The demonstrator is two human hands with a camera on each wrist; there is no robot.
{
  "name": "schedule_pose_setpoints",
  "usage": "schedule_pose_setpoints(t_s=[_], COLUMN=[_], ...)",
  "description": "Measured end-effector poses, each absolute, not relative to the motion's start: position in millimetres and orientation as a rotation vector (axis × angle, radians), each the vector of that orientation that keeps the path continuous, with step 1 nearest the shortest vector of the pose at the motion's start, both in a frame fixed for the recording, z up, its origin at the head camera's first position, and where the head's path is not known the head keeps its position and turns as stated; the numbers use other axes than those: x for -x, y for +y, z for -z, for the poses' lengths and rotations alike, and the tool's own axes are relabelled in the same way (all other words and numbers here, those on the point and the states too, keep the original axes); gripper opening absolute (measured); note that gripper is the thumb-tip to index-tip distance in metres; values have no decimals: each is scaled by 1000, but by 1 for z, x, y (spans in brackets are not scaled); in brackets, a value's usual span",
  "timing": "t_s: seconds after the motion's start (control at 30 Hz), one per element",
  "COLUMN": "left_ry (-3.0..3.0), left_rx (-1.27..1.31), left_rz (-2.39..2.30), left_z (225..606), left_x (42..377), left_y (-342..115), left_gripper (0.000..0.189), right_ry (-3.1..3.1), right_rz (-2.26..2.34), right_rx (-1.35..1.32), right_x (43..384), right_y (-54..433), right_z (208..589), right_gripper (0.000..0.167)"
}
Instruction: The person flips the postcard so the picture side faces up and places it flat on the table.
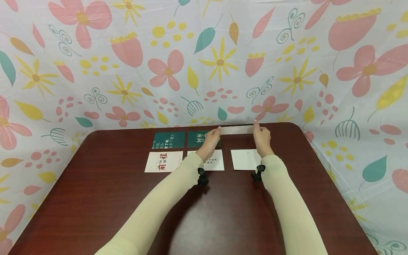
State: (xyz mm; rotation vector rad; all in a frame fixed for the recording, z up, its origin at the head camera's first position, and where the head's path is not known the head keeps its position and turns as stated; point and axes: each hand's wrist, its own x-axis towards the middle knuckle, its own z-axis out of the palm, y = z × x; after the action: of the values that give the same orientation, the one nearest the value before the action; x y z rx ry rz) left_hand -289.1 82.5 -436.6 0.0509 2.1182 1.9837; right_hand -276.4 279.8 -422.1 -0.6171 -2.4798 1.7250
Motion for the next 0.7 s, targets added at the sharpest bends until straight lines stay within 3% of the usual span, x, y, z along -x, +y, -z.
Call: schedule_pose_setpoints(t_s=[0.43, 0.7], left_ry=[2109, 2215], left_rx=[-13, -90], left_rz=[-2038, -2017], left_z=[439, 441], left_x=[290, 292], left_y=[82, 82], left_gripper=[40, 47], right_ry=[-2412, -2386], right_rz=[-1744, -1655], right_rx=[664, 671], right_x=[276, 278], right_y=[280, 281], right_z=[424, 426], right_gripper=[53, 49])
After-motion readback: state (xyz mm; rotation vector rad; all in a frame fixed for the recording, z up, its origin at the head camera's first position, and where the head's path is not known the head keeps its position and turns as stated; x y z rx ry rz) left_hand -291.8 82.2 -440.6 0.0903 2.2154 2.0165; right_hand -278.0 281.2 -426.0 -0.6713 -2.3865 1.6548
